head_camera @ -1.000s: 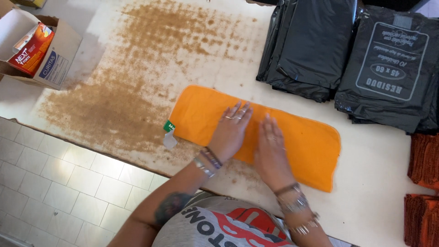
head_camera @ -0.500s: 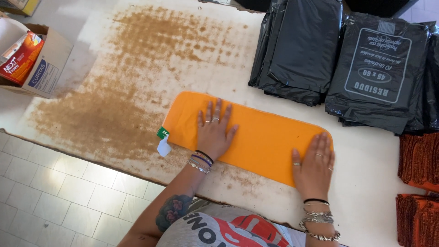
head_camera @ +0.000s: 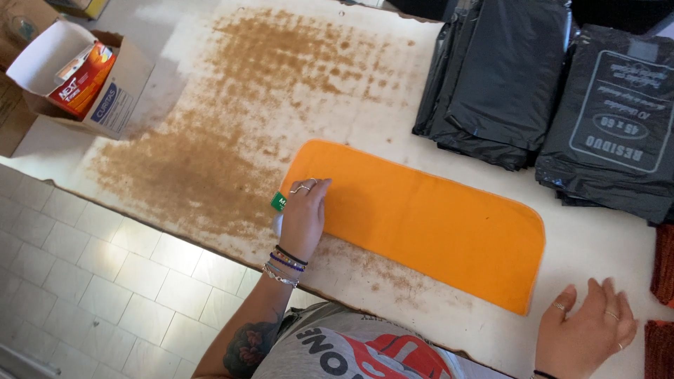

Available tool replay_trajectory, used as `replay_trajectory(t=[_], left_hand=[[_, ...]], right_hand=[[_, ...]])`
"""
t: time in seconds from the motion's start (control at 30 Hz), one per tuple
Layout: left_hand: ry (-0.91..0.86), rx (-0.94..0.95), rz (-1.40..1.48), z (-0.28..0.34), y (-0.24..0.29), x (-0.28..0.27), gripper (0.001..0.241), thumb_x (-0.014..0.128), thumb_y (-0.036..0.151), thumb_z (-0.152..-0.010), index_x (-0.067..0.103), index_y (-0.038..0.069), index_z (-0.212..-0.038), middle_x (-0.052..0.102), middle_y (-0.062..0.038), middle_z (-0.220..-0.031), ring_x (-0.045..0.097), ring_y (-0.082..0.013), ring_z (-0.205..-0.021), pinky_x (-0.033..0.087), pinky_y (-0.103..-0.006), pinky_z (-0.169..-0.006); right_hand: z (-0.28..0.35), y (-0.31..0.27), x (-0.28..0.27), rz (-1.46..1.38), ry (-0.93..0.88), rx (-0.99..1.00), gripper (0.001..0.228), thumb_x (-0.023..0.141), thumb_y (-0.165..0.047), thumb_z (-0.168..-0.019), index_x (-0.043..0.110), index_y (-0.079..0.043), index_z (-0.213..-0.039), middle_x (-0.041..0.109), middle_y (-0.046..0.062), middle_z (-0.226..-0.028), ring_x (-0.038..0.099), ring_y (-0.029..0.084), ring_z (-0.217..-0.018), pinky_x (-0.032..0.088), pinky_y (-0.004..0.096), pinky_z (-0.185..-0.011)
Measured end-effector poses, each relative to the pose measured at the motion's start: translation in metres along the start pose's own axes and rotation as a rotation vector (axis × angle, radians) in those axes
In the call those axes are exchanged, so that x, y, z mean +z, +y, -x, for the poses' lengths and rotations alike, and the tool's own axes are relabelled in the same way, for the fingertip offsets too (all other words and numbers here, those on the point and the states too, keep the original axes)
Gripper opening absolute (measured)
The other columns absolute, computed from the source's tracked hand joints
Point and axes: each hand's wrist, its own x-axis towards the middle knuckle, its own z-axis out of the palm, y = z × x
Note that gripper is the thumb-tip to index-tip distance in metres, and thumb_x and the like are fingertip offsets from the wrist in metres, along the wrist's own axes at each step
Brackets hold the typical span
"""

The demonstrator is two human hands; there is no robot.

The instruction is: The person folds orange cloths by hand on a counter, applies green stickers to them, and then places the folded items into an orange bin.

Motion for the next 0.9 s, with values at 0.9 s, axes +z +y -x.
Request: replay_trajectory(t=[0.9], left_hand=[[0.047,-0.114,0.192,0.039,0.014,-0.081,0.004,0.077,0.02,-0.094,0.073,0.018,-0.095,0.076,-0.001,-0.085,0.075,-0.0252,-0.084,0.057,-0.0354,-0.08]], right_hand=[[-0.098,-0.096,0.029,-0.673,-0.407,0.145,0.007,0.075,-0.01,-0.1,0.073,-0.003,-0.098,0.062,0.01,-0.095,0.067,0.031,-0.091,0.058,0.039,-0.078]])
